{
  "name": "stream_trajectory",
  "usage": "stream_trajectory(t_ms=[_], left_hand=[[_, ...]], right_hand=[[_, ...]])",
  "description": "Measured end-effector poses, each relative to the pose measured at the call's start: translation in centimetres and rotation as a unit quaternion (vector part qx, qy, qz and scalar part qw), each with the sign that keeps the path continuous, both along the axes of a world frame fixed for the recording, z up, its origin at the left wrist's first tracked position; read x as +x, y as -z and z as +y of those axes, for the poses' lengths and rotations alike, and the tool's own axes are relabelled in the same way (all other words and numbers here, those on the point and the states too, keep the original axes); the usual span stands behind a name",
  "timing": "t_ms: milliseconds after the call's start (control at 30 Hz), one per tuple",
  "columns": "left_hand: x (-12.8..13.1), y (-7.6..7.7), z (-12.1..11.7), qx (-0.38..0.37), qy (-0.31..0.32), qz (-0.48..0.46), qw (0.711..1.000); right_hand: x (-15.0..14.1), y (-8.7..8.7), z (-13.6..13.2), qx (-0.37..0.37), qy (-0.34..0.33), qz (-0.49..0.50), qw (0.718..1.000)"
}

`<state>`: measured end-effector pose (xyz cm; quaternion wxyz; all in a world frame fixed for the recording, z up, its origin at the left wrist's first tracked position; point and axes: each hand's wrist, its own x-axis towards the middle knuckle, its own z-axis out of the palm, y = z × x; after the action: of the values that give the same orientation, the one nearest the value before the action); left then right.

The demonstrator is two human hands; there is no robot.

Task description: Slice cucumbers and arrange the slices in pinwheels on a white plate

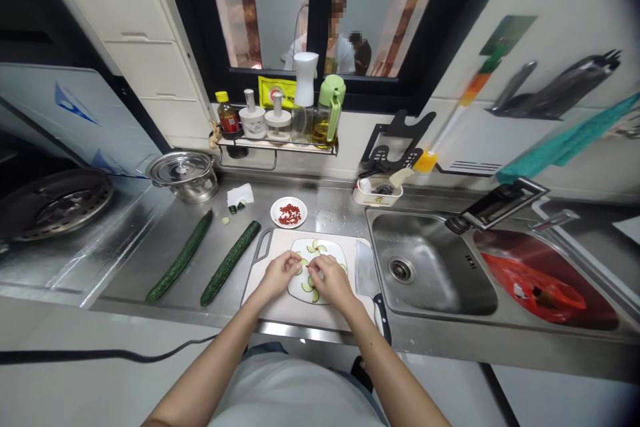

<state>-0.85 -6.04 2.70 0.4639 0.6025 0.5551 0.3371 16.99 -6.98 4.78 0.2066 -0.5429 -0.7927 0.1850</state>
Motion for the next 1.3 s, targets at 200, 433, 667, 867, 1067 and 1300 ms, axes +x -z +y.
stream_trajectory(t_ms=[200,433,667,867,1067,1300], left_hand=[[-1.7,0.8,2.2,0.036,-0.085,0.154,0.984],[-0.6,2.0,2.3,0.072,-0.047,0.248,0.965],[0.2,1.9,2.5,0.052,-0.044,0.303,0.951],[0.3,2.0,2.6,0.045,-0.033,0.323,0.945],[0.5,1.8,2.7,0.026,-0.025,0.338,0.940],[0.6,2.0,2.8,0.020,-0.019,0.345,0.938]], right_hand=[[-1.1,0.9,2.2,-0.071,0.025,-0.063,0.995],[-2.4,2.6,3.3,-0.103,0.015,-0.121,0.987],[-2.8,3.5,3.8,-0.089,-0.008,-0.132,0.987],[-3.0,3.7,4.1,-0.093,-0.011,-0.144,0.985],[-3.1,3.9,4.2,-0.091,-0.015,-0.147,0.985],[-3.2,3.8,4.2,-0.095,-0.017,-0.149,0.984]])
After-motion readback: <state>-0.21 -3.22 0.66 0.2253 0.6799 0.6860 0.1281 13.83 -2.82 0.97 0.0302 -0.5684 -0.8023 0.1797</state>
